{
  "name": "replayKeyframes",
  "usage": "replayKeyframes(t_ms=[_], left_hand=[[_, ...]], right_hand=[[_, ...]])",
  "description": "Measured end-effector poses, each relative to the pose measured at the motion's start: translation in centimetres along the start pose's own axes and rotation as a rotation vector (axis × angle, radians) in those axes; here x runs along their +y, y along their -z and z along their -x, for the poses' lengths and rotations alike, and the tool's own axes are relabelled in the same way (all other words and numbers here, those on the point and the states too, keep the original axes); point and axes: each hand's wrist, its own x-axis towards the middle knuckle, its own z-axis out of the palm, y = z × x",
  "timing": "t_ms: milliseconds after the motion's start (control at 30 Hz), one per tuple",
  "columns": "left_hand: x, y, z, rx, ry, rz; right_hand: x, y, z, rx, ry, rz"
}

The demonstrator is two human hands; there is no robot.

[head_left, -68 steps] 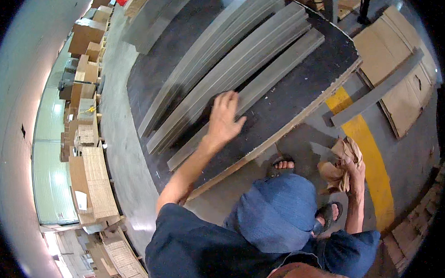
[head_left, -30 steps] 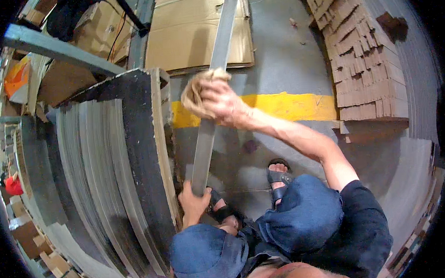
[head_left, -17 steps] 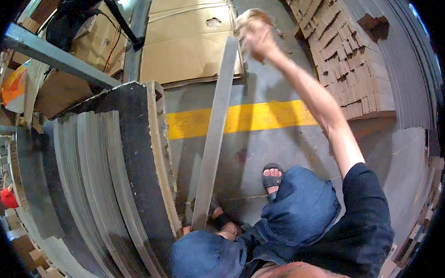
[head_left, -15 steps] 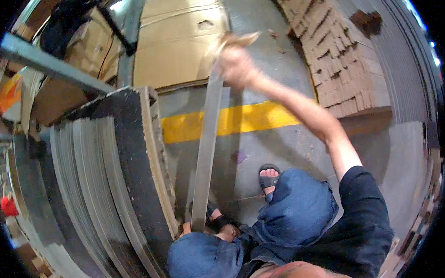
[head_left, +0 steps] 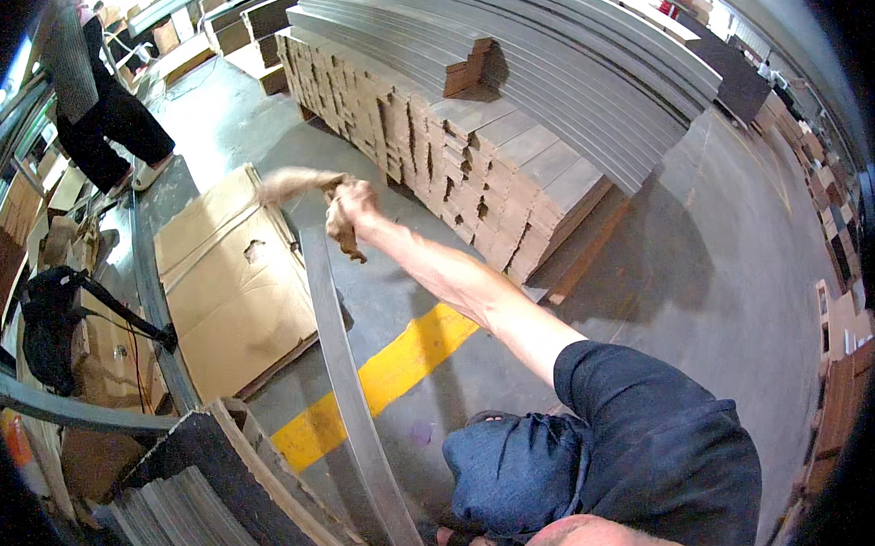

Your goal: The person wipes individual long grey slats with a cloth and then gathers a bundle of them together to place on a pallet.

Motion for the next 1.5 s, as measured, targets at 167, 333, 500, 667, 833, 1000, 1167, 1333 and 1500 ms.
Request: replayKeyframes(t_ms=[167, 333, 500, 667, 833, 1000, 1167, 1333, 1500], left_hand=[[0.4, 0.7, -0.9, 0.079, 0.003, 0.034], [1.5, 0.0, -1.2, 0.094, -0.04, 0.052], [2.9, -0.9, -2.6, 0.141, -0.141, 0.201], [7.9, -2.3, -8.5, -0.098, -0.287, -0.016], [11.5, 5.1, -8.6, 0.175, -0.713, -0.078], [17.5, 15.4, -4.5, 0.633, -0.966, -0.396], [16.7, 19.0, -4.4, 0.288, -0.496, -0.878], [10.1, 16.3, -4.2, 0.128, -0.522, -0.703], [9.7, 13.7, -3.1, 0.033, -0.497, -0.609]], right_hand=[[-0.2, -6.9, 1.2, 0.01, -0.265, -0.328], [-4.2, -11.8, 7.2, -0.268, -0.306, -0.509], [-2.7, -18.8, 15.6, -0.519, -0.316, -0.462], [-3.9, -22.2, 20.8, -0.61, -0.213, 0.074], [-4.9, -23.1, 18.0, -0.734, 0.552, 0.778], [-4.2, -24.1, 17.9, -0.742, 0.752, 1.31], [-5.1, -23.5, 20.1, -0.856, 0.921, 1.407], [-3.9, -21.9, 19.9, -0.992, 0.941, 1.401], [-4.4, -20.1, 20.3, -1.041, 0.93, 1.411]])
